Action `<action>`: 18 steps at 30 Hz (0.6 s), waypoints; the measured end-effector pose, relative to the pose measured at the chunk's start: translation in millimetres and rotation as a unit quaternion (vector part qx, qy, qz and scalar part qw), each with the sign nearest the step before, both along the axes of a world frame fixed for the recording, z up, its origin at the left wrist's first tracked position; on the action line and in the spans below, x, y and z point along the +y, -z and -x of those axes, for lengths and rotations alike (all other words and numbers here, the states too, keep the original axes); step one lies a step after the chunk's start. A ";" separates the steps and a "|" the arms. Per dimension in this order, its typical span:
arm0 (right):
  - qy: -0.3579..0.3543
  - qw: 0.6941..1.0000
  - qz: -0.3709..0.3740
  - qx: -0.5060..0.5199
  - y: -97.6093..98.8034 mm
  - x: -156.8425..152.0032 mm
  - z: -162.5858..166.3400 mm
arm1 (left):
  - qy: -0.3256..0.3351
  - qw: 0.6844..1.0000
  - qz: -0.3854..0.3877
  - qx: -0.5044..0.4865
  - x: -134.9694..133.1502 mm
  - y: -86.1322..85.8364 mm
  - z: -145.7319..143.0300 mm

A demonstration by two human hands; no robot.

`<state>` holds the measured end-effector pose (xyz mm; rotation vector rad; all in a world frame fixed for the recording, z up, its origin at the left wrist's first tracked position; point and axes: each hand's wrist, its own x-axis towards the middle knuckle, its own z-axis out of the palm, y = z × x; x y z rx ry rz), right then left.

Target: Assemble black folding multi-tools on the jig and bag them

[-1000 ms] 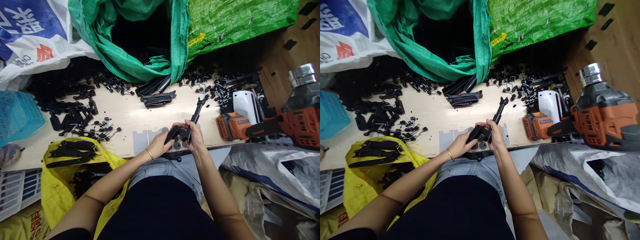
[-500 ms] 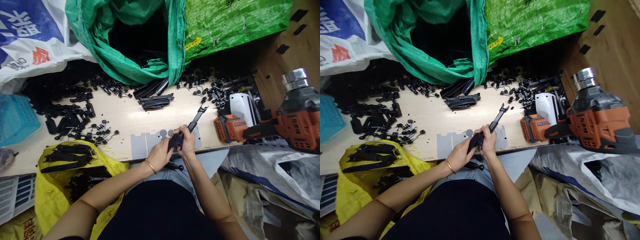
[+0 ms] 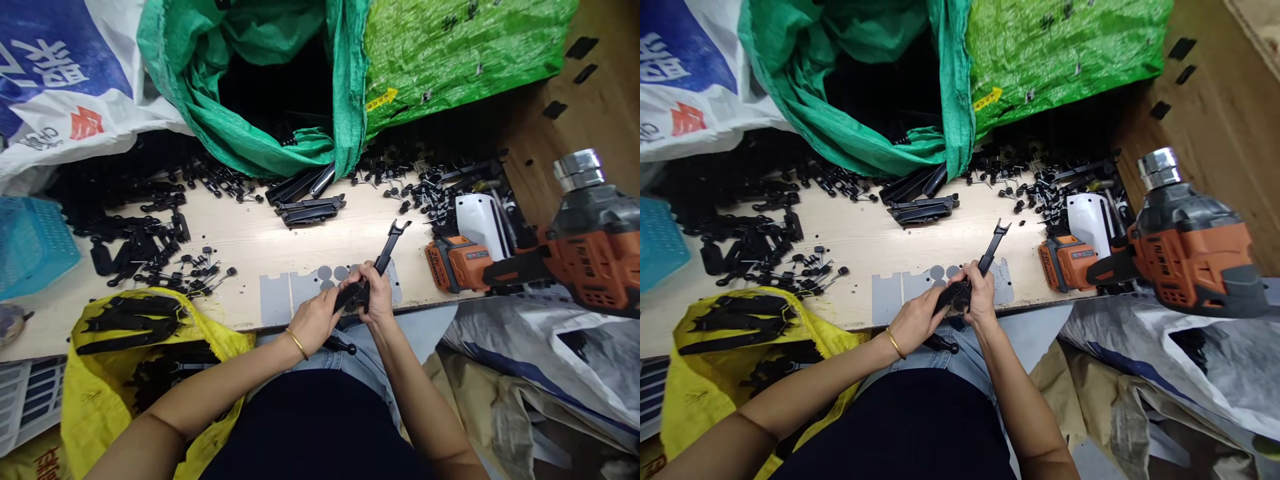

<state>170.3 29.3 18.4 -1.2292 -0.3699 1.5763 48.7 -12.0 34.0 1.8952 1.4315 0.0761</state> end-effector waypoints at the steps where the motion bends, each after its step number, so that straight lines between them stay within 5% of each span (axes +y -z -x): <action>1: -0.008 1.000 0.000 -0.002 0.1 0.4 -0.8 | 0.002 1.000 -0.001 -0.001 -0.3 0.5 -0.4; 9: -0.005 1.000 -0.014 -0.006 1.2 5.2 0.3 | -0.014 0.999 -0.029 -0.006 -0.1 7.0 -0.1; 14: 0.001 0.998 -0.023 -0.056 10.7 13.1 -2.7 | 0.039 0.998 -0.032 -0.025 27.3 15.1 10.4; 18: -0.155 0.962 -0.002 -0.227 17.8 10.5 -42.1 | 0.089 0.990 -0.099 0.049 64.6 22.5 29.8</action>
